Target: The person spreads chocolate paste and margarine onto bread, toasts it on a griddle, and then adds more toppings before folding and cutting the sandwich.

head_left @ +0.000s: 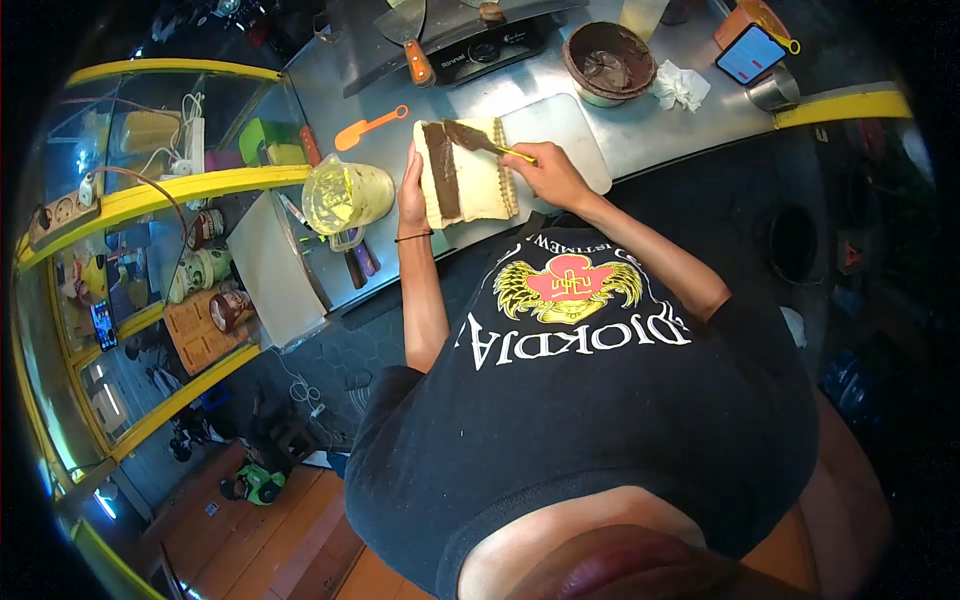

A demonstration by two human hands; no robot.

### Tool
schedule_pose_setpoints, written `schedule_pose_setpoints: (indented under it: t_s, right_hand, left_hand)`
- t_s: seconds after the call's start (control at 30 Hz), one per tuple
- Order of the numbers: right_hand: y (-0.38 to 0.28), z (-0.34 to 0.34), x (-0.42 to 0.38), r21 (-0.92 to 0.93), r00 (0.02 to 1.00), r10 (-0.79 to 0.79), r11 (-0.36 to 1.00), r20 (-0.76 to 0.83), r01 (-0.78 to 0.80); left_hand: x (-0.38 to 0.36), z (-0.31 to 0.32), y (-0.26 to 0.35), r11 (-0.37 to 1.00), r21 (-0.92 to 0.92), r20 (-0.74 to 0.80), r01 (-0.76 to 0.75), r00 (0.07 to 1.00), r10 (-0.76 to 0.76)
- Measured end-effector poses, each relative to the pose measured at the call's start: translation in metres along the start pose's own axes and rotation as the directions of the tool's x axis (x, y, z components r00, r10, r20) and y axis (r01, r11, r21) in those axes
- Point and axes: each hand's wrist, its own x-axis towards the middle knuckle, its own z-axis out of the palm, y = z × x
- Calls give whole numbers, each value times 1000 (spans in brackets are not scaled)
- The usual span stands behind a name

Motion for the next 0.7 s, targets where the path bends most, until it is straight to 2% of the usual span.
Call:
schedule_pose_setpoints:
  t_s: [0.07, 0.1, 0.13, 0.2, 0.27, 0.33, 0.37, 0.47, 0.53, 0.57, 0.63, 0.7]
  right_hand:
    - [0, 6, 3, 51, 993, -43, 998, 111, 38]
    - [-1, 6, 4, 93, 982, -55, 995, 183, 38]
    - [-3, 6, 4, 92, 982, -52, 995, 180, 36]
    - [-4, 5, 4, 350, 967, -46, 936, 252, -47]
    - [-2, -7, 4, 327, 967, -37, 944, 254, -50]
    - [4, -17, 2, 487, 962, 86, 848, 261, -208]
    - [6, -17, 2, 442, 978, 92, 882, 186, -167]
    - [23, -20, 9, 343, 964, 178, 909, 196, -237]
    - [10, -17, 10, 320, 977, 139, 929, 164, -186]
    - [1, -15, 11, 291, 985, 96, 947, 143, -135]
    - [-8, -12, 17, 270, 987, 68, 957, 144, -105]
    - [-19, -14, 17, 235, 991, 28, 970, 129, -58]
  left_hand:
    - [-1, 4, 0, 1000, 3, 17, 2, 1000, -2]
    - [-3, 14, 6, 993, 121, -39, 12, 999, -7]
    - [-4, 21, 8, 971, 237, -95, 27, 995, -5]
    - [0, 1, 0, 977, 210, -115, 44, 993, -20]
    - [13, -33, -14, 985, 164, -135, 53, 990, -31]
    - [9, -23, -10, 996, 86, -20, -13, 1000, 15]
    - [7, -18, -8, 996, 86, -19, -17, 1000, 19]
    - [1, -15, -6, 996, 77, -37, -35, 999, 38]
    - [0, -9, -3, 907, 404, -40, -115, 989, 143]
    - [-3, -3, -1, 908, 405, -38, -109, 990, 136]
    - [-11, 30, 16, 730, 665, 90, -157, 987, 130]
    - [-9, 23, 13, 738, 658, 111, -151, 989, 103]
